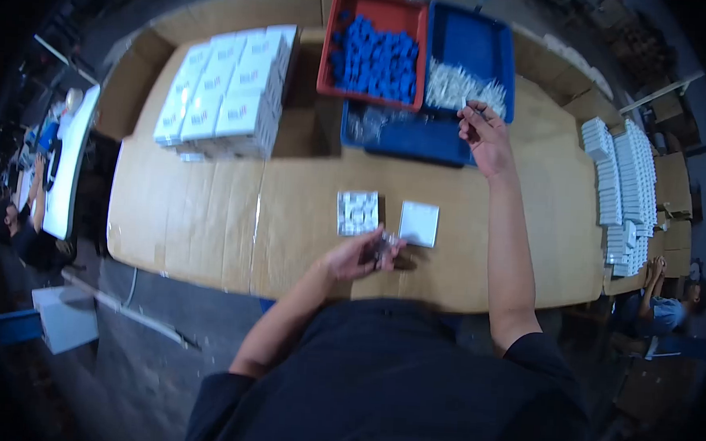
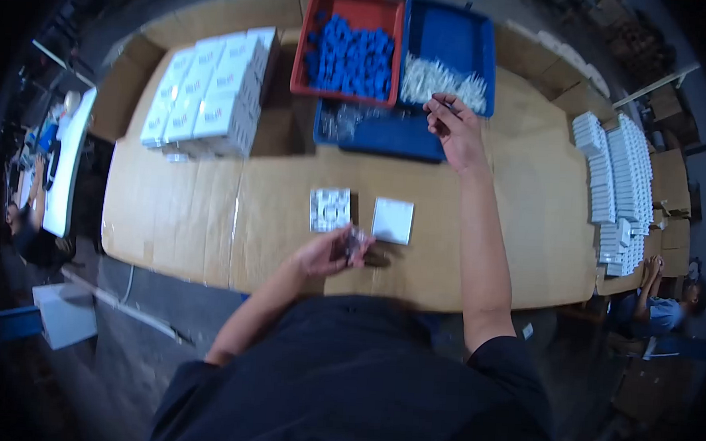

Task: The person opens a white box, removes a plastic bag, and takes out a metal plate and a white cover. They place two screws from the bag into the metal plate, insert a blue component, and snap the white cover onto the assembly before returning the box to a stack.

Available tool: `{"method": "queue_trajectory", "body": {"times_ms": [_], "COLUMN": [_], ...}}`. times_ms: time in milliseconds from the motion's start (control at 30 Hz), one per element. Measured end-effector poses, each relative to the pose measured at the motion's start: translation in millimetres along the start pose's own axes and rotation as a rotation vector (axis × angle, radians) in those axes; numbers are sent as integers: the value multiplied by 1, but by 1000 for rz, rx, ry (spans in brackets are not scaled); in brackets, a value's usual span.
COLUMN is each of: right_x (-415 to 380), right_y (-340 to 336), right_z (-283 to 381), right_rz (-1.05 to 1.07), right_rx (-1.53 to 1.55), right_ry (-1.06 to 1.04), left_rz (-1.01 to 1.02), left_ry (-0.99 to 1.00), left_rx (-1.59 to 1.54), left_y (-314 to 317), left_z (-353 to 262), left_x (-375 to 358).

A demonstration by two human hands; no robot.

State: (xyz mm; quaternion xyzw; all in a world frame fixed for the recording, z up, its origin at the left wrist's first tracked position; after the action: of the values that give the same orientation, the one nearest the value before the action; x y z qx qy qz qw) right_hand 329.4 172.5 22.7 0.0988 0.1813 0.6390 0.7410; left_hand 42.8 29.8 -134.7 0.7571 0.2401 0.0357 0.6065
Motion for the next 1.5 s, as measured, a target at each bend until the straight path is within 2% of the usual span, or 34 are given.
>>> {"method": "queue_trajectory", "body": {"times_ms": [133,300,433,633,733,933,1033,1233,1333,1433,1500], "right_x": [-67,-138,-147,-135,-130,-119,-119,-123,-126,-130,-132], "right_y": [12,40,50,71,73,86,84,86,85,86,89], "right_z": [-60,-112,-124,-116,-117,-110,-116,-122,-124,-123,-116], "right_rz": [116,116,158,353,277,427,453,400,445,479,526], "right_rx": [-333,-511,-559,-691,-737,-971,-990,-918,-868,-821,-873], "right_ry": [171,383,402,358,507,378,363,359,257,378,332], "left_rz": [15,0,10,34,26,36,43,37,43,60,40], "left_ry": [49,46,51,89,101,98,88,94,93,98,105], "left_rx": [-2,-1,-28,35,43,43,64,57,51,52,55], "left_y": [4,9,5,3,2,-1,-4,-5,-9,-6,-4], "left_z": [-9,-9,-7,-7,-7,-6,-4,-4,-1,-3,-3], "left_x": [2,2,4,4,3,2,1,1,3,2,1]}}
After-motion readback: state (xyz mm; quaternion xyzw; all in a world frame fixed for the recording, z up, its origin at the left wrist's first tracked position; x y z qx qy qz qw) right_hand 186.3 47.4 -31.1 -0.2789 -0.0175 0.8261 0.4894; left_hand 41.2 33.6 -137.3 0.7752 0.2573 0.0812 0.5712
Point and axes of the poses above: each hand's wrist, its own x-axis towards the middle knuckle, its own y-axis out of the palm, z = x × y, the point moved 5 cm from there along x, towards the middle knuckle, and after that the axes turned 9 degrees about y, right-handed, at the moved point
